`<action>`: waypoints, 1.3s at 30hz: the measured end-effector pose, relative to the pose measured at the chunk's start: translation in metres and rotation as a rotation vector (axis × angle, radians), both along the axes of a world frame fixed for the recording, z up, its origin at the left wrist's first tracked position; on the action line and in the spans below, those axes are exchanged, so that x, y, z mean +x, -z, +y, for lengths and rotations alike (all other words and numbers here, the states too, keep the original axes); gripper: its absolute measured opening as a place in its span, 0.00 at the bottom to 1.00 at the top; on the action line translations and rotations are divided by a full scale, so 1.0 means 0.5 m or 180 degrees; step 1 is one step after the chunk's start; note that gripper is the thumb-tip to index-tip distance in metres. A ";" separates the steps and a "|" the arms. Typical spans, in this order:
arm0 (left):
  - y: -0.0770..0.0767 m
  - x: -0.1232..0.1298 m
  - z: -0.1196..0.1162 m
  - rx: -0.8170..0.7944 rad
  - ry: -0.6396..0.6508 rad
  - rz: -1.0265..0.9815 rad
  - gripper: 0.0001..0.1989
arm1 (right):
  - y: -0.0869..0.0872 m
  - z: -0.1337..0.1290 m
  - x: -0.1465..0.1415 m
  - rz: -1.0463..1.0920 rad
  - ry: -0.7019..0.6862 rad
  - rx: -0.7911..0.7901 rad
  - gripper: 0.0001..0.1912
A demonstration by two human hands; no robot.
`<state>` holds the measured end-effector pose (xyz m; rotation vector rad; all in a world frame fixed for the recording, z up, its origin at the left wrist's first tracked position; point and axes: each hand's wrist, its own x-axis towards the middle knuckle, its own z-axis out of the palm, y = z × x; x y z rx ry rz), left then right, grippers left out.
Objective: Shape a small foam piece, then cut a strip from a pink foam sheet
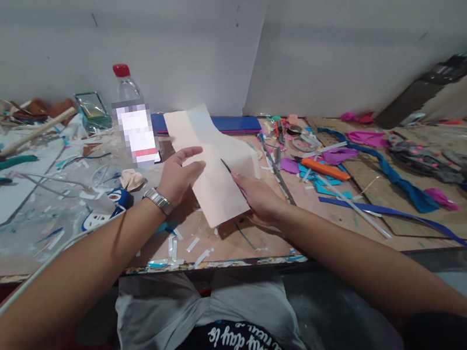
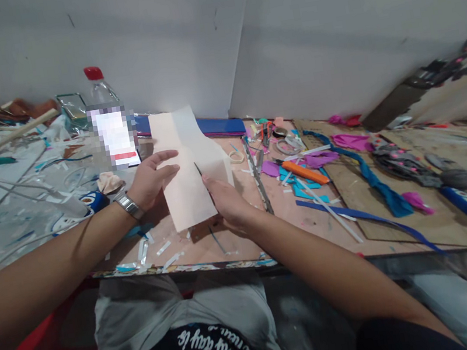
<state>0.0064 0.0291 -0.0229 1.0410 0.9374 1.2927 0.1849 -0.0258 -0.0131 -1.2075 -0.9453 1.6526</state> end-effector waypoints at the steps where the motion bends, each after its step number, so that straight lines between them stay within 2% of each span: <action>1: -0.001 0.001 -0.001 -0.0010 -0.0011 -0.0009 0.22 | 0.000 0.000 0.000 -0.0006 -0.0007 0.0001 0.16; 12: 0.000 -0.001 -0.001 0.0033 0.0023 0.0035 0.22 | -0.002 0.002 -0.003 0.0162 0.0144 -0.0076 0.13; 18: -0.003 0.002 -0.007 0.0167 0.0021 0.0196 0.21 | 0.004 0.003 -0.002 0.0085 0.0141 0.0075 0.16; 28: -0.008 0.005 -0.014 0.0254 0.0036 0.0335 0.19 | -0.014 -0.003 -0.003 -0.0001 0.0162 0.0069 0.15; 39: 0.000 0.001 -0.003 0.0117 -0.0063 0.0050 0.21 | 0.008 0.000 0.001 0.0215 0.0042 0.0120 0.16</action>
